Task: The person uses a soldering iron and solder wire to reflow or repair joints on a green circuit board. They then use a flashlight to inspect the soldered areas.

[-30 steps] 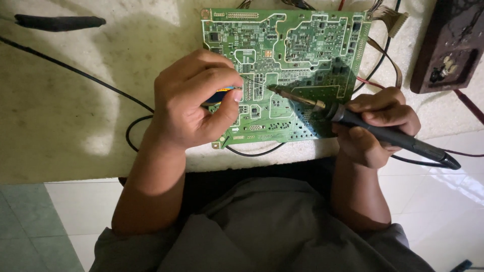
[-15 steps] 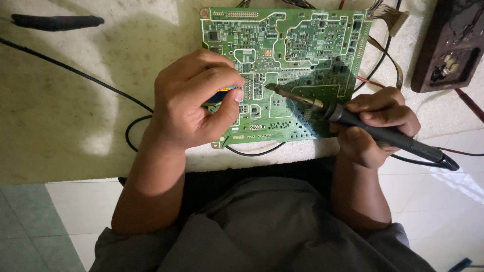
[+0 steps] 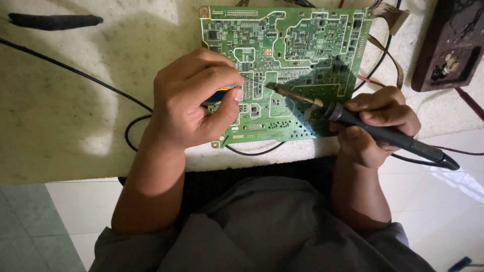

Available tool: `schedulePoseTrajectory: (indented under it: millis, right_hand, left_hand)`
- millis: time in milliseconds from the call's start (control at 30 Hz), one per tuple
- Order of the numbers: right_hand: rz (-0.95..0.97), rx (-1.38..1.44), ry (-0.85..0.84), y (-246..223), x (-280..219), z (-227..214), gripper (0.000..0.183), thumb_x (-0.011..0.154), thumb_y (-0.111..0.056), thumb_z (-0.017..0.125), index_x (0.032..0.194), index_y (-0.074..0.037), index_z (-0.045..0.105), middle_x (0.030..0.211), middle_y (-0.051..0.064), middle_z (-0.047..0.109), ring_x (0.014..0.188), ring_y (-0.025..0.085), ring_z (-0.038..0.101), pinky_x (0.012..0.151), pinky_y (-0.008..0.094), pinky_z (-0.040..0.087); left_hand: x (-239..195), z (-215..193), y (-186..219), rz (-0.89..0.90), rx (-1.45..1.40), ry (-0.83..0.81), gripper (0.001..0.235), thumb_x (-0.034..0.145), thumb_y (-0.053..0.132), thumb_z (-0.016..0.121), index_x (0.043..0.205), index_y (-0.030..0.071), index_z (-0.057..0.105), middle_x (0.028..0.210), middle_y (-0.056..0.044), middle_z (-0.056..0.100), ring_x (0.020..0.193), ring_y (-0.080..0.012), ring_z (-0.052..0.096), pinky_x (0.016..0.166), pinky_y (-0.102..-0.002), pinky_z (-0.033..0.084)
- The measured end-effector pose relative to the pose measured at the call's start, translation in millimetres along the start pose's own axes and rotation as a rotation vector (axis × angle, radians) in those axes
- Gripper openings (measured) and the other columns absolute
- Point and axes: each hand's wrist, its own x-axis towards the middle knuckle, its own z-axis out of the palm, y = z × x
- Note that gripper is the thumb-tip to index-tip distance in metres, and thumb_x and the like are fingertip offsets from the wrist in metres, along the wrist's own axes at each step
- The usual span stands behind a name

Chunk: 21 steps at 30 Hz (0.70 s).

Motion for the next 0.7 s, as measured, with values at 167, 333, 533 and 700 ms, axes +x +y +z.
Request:
schedulePoseTrajectory:
  millis: [167,333,533,700]
  right_hand:
    - [-0.018,-0.021,-0.016,0.3,1.6,0.7,0.016,0.086,-0.006,0.072,0.092,-0.007,0.057,0.092,0.015,0.06,0.058,0.025,0.065,0.05,0.029,0.059]
    - [-0.025,-0.016,-0.02,2.6,0.3,-2.0,0.016,0.085,-0.005,0.071,0.092,-0.006,0.057,0.091,0.017,0.06,0.055,0.024,0.064,0.049,0.029,0.059]
    - [-0.011,-0.046,0.007,-0.7,0.8,1.7,0.019,0.085,-0.007,0.072,0.09,-0.006,0.054,0.09,0.017,0.058,0.054,0.026,0.062,0.048,0.029,0.058]
    - [-0.013,-0.024,-0.016,-0.3,0.7,-0.1,0.018,0.086,-0.005,0.072,0.093,-0.006,0.055,0.093,0.016,0.06,0.058,0.025,0.064,0.051,0.029,0.06]
  left_hand:
    - [0.0,-0.7,-0.1,0.0,0.007,-0.004,0.019,0.102,0.003,0.055,0.091,-0.006,0.066,0.085,-0.019,0.064,0.074,-0.0288,0.063,0.065,-0.037,0.05]
    - [-0.1,-1.1,0.0,-0.005,0.003,-0.006,0.016,0.1,0.002,0.056,0.091,-0.007,0.067,0.086,-0.019,0.064,0.074,-0.0287,0.063,0.065,-0.037,0.051]
    - [1.2,-1.6,2.2,-0.026,-0.008,-0.013,0.017,0.101,0.003,0.055,0.091,-0.006,0.066,0.085,-0.018,0.064,0.075,-0.0288,0.062,0.067,-0.037,0.05]
    - [0.2,-1.2,0.6,-0.001,0.002,-0.005,0.019,0.102,0.003,0.055,0.091,-0.007,0.067,0.085,-0.019,0.064,0.073,-0.0282,0.063,0.063,-0.036,0.05]
